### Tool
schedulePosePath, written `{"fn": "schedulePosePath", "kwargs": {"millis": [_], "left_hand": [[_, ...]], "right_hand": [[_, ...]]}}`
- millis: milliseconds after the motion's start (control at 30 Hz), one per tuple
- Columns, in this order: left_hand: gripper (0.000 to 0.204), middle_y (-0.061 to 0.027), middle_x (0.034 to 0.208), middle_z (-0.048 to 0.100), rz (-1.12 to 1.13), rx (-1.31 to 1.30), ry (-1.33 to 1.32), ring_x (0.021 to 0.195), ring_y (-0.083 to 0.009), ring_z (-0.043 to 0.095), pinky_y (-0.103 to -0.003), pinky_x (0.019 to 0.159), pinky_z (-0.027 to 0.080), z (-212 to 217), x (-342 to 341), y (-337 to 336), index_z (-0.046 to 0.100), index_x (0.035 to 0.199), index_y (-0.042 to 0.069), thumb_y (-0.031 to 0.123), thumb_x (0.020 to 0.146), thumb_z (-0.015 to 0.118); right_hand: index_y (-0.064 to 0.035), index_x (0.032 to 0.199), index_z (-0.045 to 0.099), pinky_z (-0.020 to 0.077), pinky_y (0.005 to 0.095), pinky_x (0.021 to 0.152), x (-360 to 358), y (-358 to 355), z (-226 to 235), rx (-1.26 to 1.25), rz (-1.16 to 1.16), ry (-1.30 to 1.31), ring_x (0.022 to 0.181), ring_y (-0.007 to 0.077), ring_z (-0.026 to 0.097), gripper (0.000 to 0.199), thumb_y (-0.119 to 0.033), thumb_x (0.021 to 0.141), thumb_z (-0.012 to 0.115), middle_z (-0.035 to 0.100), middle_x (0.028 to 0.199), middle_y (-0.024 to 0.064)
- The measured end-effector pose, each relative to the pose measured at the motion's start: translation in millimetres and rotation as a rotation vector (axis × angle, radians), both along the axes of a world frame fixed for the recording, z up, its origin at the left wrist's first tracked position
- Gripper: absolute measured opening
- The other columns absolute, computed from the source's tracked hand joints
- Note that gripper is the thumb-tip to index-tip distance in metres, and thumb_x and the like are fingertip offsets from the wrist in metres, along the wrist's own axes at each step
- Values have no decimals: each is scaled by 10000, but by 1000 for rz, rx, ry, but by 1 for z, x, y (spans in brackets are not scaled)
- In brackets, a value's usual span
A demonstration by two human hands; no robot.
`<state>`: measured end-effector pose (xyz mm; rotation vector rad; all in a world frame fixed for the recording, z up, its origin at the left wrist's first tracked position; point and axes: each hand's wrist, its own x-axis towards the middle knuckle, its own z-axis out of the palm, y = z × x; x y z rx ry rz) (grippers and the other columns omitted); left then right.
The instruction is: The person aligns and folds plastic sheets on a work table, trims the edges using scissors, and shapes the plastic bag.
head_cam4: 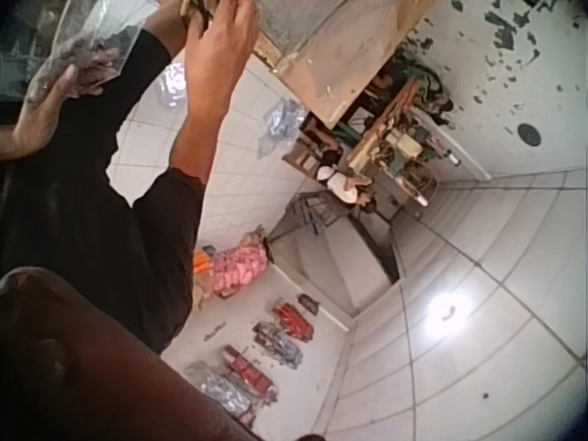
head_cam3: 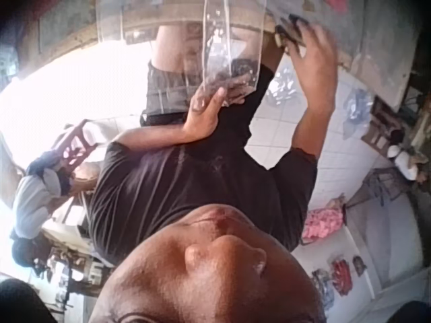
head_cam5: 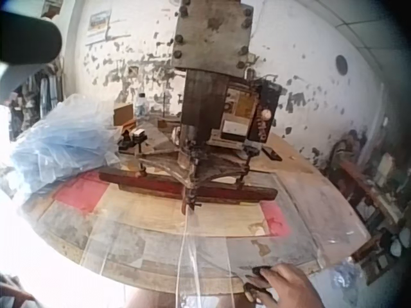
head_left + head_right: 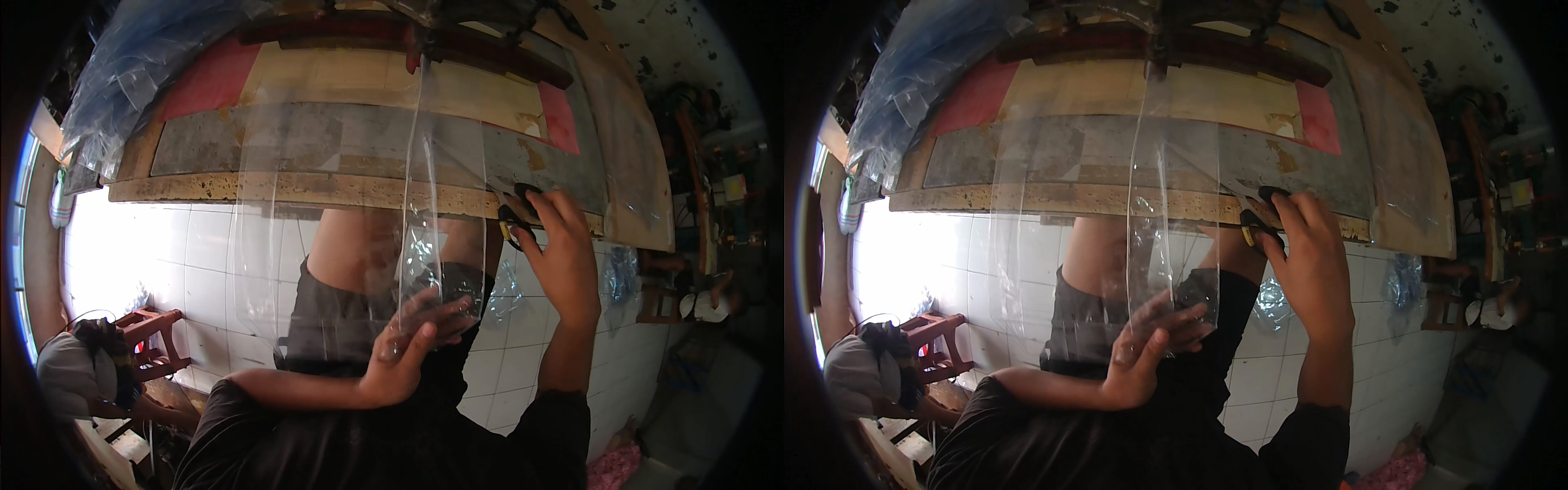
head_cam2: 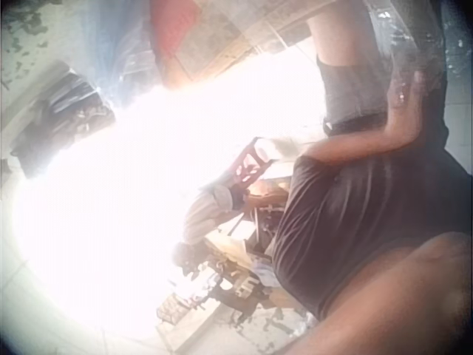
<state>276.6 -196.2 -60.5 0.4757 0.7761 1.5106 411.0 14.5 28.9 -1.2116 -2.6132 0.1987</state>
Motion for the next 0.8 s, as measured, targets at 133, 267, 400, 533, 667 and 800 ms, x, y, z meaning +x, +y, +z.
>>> {"fn": "schedulePosePath", "kwargs": {"millis": [133, 267, 400, 533, 667, 800], "left_hand": [[568, -275, 1505, 478, 49, 5, 22, 1299, -393, 587, -461, 1026, 521, -2, 2, -6, 176, 1578, 65, 246, 1107, 438], [539, -282, 1498, 480, 178, 55, 71, 1294, -394, 592, -460, 1011, 536, -5, 1, -3, 159, 1576, 67, 211, 1115, 399], [531, -285, 1486, 492, 98, 68, 111, 1292, -396, 593, -458, 1020, 535, -1, -5, 3, 149, 1583, 83, 201, 1120, 379], [527, -273, 1486, 500, 86, 41, 97, 1325, -371, 568, -445, 1052, 518, -5, -5, 7, 172, 1590, 101, 173, 1116, 389], [525, -259, 1490, 503, 84, 43, 152, 1348, -342, 550, -432, 1069, 503, -6, -7, 9, 201, 1590, 105, 146, 1109, 407], [526, -258, 1508, 483, 76, 65, 118, 1361, -339, 537, -429, 1080, 491, -9, -8, 9, 194, 1593, 111, 141, 1110, 400]], "right_hand": [[12, 1261, 616, 510, 440, 934, 3, -15, 5, -30, -80, -57, 1075, 335, 646, 429, -94, 869, 755, 633, 1168, 148], [14, 1249, 609, 546, 414, 878, 28, -32, 0, -86, -240, 33, 1040, 317, 698, 391, -68, 888, 736, 688, 1182, 178], [25, 1203, 628, 543, 323, 798, 63, -55, -22, -568, -250, 365, 891, 173, 686, 433, 10, 800, 788, 731, 1013, 93], [-5, 1248, 617, 515, 338, 863, 76, -93, -63, -859, -38, 563, 978, 169, 655, 625, -209, 738, 916, 666, 1068, 73], [-37, 1270, 592, 498, 343, 889, 73, -142, -88, -1045, -131, 637, 1021, 197, 648, 773, -491, 728, 904, 628, 1128, 54], [-8, 1215, 593, 466, 328, 794, 68, -159, -95, -790, -170, 465, 886, 180, 592, 778, -558, 739, 871, 610, 988, 75]]}}
